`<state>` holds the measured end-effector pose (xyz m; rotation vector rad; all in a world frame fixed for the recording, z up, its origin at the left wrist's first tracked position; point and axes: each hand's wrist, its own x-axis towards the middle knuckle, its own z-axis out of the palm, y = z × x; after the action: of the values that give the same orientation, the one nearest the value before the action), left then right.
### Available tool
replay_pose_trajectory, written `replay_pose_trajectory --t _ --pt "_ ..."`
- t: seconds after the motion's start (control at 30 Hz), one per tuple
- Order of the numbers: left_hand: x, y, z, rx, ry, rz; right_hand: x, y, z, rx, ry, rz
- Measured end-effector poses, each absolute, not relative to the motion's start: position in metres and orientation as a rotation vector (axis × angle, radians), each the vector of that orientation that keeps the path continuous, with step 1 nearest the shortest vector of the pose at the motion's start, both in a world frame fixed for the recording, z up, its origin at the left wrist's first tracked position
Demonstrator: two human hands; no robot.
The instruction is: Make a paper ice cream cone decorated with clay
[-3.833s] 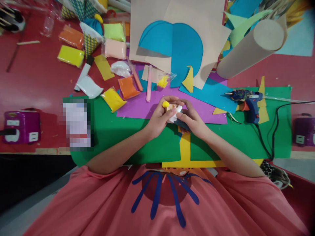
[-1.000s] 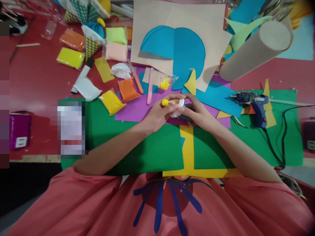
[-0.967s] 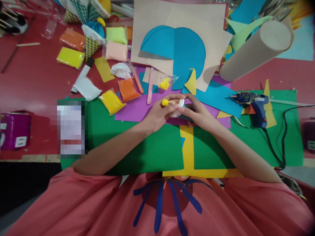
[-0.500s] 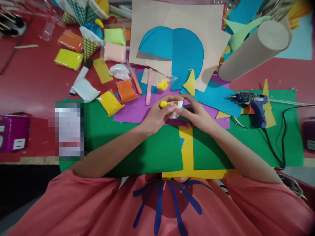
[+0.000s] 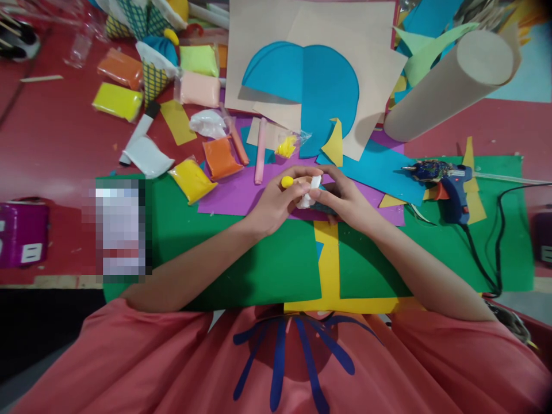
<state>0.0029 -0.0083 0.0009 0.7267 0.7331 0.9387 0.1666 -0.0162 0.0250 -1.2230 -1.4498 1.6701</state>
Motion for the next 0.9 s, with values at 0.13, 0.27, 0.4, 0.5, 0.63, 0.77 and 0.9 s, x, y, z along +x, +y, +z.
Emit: replay_pose_trajectory --t 0.13,0.27,0.4,0.5,0.63,0.77,0.9 --pt "0.0027 -0.0083 0.0001 0.719 0.734 0.937 0.1671 -0.0163 0.0248 -1.211 -1.451 1.671" --pt "0.0027 -0.0078 -0.0003 0.695 0.724 0.935 0.1673 -0.0164 0.0232 -1.185 -1.44 1.694" --pt "0.0023 -0.0072 -0.0006 0.72 0.731 0.93 0.1673 -0.0167 0.0226 -1.183 -1.423 1.705" --pt "0.0018 -0.0069 -0.0013 0.738 0.731 0.931 0.1676 -0.0167 0.0239 -1.202 -1.417 1.717" --pt "0.0015 -0.0067 -0.0018 0.724 0.721 0.937 0.1683 -0.0162 0.0253 -1.204 -1.428 1.738" --pt "0.0015 -0.0063 -0.0011 0.714 0.735 0.944 0.1689 -0.0157 0.0247 -1.19 -1.422 1.758" --pt "0.001 -0.0058 -0.0008 0.725 0.745 0.935 0.1699 -0.0148 0.0235 -1.182 -1.411 1.784"
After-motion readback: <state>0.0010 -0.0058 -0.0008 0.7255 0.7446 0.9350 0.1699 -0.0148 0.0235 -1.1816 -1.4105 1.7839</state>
